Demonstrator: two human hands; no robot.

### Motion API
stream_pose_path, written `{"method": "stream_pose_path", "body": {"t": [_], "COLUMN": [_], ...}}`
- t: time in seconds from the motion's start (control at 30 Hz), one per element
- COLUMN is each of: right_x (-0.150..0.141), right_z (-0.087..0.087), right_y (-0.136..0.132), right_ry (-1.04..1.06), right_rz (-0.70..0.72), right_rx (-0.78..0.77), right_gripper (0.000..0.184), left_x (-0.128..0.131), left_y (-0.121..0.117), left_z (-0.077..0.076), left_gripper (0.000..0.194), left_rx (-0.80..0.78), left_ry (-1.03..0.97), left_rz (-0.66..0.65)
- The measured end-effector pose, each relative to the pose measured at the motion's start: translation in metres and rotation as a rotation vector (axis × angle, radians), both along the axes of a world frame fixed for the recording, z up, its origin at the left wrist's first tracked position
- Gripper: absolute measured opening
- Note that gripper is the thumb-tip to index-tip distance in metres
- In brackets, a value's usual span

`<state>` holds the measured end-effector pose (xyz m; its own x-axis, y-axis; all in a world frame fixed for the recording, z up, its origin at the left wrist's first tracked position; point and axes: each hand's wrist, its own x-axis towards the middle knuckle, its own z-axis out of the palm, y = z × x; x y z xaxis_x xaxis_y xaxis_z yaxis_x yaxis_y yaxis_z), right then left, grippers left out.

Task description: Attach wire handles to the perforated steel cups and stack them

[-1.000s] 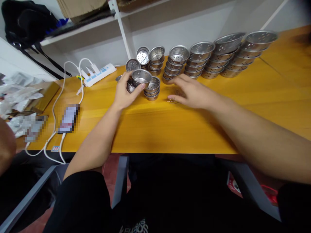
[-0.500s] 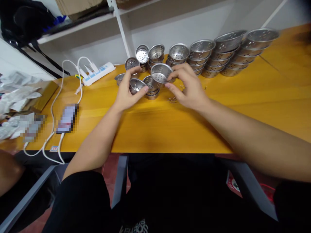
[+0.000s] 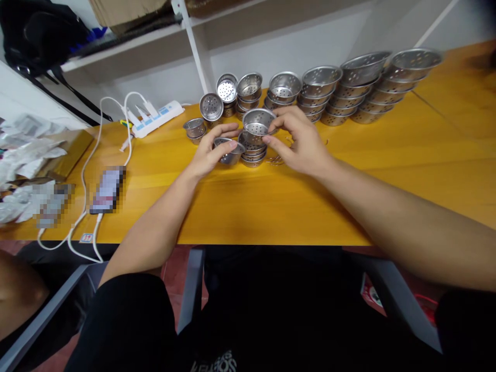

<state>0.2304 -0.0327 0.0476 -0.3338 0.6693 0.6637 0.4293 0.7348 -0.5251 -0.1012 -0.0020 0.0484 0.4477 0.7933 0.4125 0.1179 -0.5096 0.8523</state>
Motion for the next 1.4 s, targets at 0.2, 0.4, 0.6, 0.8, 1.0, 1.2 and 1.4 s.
{"method": "stream_pose_path", "body": {"t": [0.2, 0.4, 0.6, 0.8, 1.0, 1.2, 1.4], "right_x": [0.003, 0.005, 0.005, 0.003, -0.002, -0.002, -0.011], "right_z": [0.010, 0.012, 0.014, 0.019, 0.007, 0.011, 0.026], "right_y": [-0.009, -0.010, -0.010, -0.007, 0.002, -0.001, -0.036], "right_ry": [-0.130, -0.179, -0.231, -0.309, -0.272, -0.223, -0.287], "right_rz": [0.040, 0.066, 0.123, 0.128, 0.084, 0.038, 0.150], "right_rx": [-0.031, -0.036, 0.021, 0.005, 0.031, 0.042, 0.121], "right_gripper": [0.071, 0.071, 0.082, 0.051, 0.063, 0.100, 0.060], "left_x": [0.000, 0.001, 0.004, 0.004, -0.009, -0.019, 0.002], "left_y": [0.000, -0.008, -0.009, -0.007, 0.010, 0.008, -0.020], "left_z": [0.003, 0.009, 0.011, 0.006, -0.008, -0.008, 0.008], "left_gripper": [0.099, 0.098, 0.098, 0.097, 0.118, 0.139, 0.134], "left_rx": [0.035, 0.075, 0.086, 0.143, 0.117, 0.147, 0.190], "left_ry": [0.047, 0.063, 0.071, 0.094, 0.052, 0.128, 0.227], "left_rz": [-0.030, 0.029, -0.006, 0.028, 0.045, 0.128, 0.082]}}
